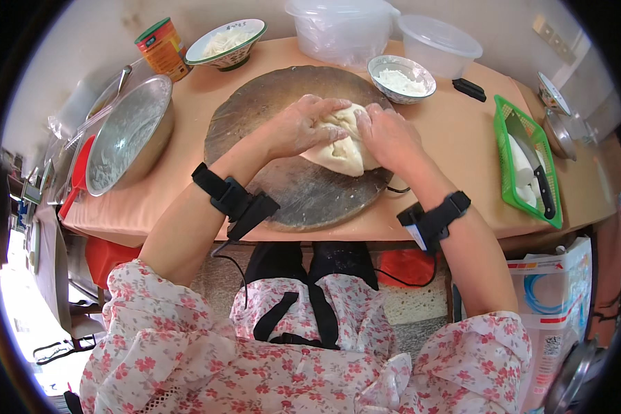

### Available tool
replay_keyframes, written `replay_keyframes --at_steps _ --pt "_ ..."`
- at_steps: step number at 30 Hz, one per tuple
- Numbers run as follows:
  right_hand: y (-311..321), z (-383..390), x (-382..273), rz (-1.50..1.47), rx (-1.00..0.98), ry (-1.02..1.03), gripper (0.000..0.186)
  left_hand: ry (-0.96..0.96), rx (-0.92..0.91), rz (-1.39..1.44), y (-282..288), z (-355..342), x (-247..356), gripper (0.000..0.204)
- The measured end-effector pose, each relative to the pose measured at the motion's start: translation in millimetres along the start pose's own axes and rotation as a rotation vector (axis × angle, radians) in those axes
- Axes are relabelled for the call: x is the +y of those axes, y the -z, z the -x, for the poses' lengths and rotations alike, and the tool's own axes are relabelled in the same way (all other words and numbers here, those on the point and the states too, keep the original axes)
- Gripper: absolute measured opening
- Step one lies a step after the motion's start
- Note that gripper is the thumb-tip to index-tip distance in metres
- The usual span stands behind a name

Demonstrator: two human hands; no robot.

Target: Kneading a large piece of dough on a wooden circular board in a food preparation setting.

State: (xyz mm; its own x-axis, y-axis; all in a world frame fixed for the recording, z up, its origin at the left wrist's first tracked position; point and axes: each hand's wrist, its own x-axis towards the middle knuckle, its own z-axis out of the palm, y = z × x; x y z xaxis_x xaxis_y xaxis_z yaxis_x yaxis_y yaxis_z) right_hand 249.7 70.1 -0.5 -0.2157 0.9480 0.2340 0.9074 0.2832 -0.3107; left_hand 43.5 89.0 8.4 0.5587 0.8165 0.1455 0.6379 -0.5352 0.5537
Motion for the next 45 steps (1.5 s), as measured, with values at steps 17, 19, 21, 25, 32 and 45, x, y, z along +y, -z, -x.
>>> replay_keyframes --at_steps 17,19,21,25,32,45 --pt "-14 32 -78 -0.160 -0.025 0.128 0.037 0.053 0.164 0.273 24 103 -12 0.054" --pt "-7 20 -90 -0.142 0.016 0.187 0.037 0.063 0.242 0.198 34 103 -12 0.052" --pt "-2 8 -94 -0.140 0.144 0.310 0.036 0.025 0.371 0.140 44 99 -11 0.046" --pt "32 7 -99 -0.164 0.237 0.362 0.033 -0.135 0.534 0.174 53 100 13 0.040" --pt "-12 55 -76 -0.107 0.186 0.335 0.028 -0.119 0.610 -0.130 -15 129 7 0.030" --pt "-7 14 -72 -0.027 0.014 0.281 0.029 0.083 0.447 0.144 2 108 0 0.029"
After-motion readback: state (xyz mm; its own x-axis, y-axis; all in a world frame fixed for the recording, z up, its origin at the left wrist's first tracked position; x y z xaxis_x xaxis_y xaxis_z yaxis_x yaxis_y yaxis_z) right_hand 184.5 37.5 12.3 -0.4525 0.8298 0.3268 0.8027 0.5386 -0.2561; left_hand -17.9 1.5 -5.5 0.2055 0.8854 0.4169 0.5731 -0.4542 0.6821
